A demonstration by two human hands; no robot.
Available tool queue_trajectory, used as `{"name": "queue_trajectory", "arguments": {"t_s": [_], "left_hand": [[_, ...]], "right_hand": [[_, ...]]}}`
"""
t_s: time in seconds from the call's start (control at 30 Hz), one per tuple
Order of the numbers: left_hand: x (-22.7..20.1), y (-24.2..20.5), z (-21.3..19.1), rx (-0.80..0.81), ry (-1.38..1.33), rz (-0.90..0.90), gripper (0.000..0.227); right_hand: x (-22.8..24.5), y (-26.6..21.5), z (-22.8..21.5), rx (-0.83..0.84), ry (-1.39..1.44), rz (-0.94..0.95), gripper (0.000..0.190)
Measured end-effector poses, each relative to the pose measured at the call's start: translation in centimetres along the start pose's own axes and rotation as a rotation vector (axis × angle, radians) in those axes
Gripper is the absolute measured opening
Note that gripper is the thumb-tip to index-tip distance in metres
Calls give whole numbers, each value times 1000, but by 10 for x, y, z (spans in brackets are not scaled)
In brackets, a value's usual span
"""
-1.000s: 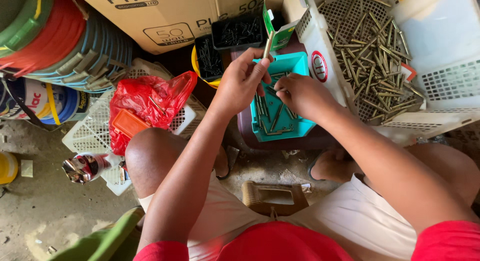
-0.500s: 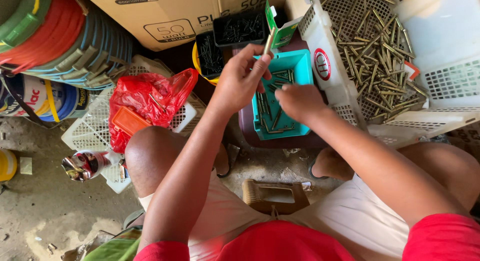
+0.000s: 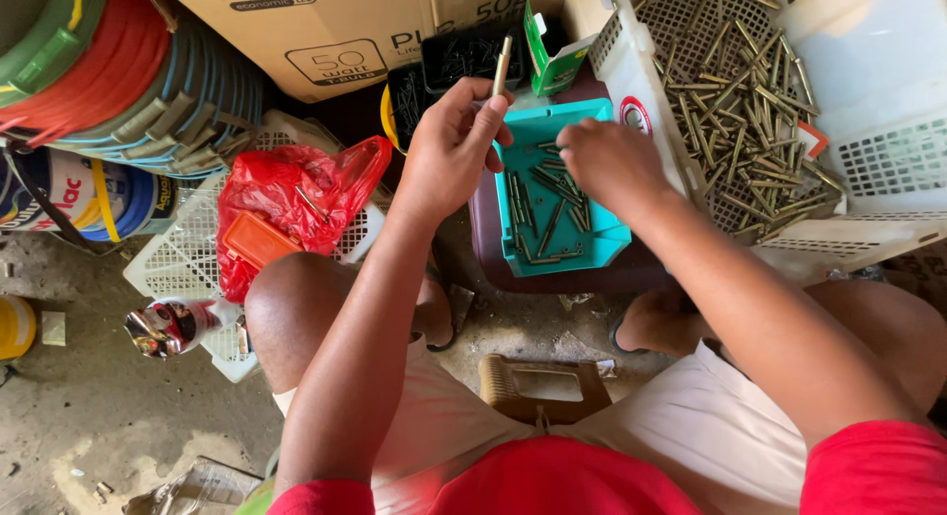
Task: The person sits at a low table and repeatedly picks up metal fasteners from a white basket and a teal tray. They insert a small pin into each fastener by hand and place the assembled items back into the teal tray.
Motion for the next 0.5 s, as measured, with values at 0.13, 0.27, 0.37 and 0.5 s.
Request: {"name": "queue_trajectory", "arguments": {"t_s": [0.13,0.27,0.37,0.5], "left_hand": [[3,-1,-2,-3,-6,-16,21],[7,0,-6,-18,-51,15,21],[9,0,-8,-21,-44,12,21],[10,1,-9,-20,-48,18,21]], "right_hand": [[19,-1,24,116,65,-18,22],[28,-3,27,-80,337,-43,24],[23,11,49,-208,391,4,26],[-2,52,132,-382,-19,17,27]]}}
Point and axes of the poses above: each hand's wrist, its own y-axis towards the middle knuckle, its own z-axis out of the palm, x = y × z, the point moved 8 cm from there along y, towards the middle knuckle, and after that the axes turned 13 degrees about -z, right-handed, at the moved point
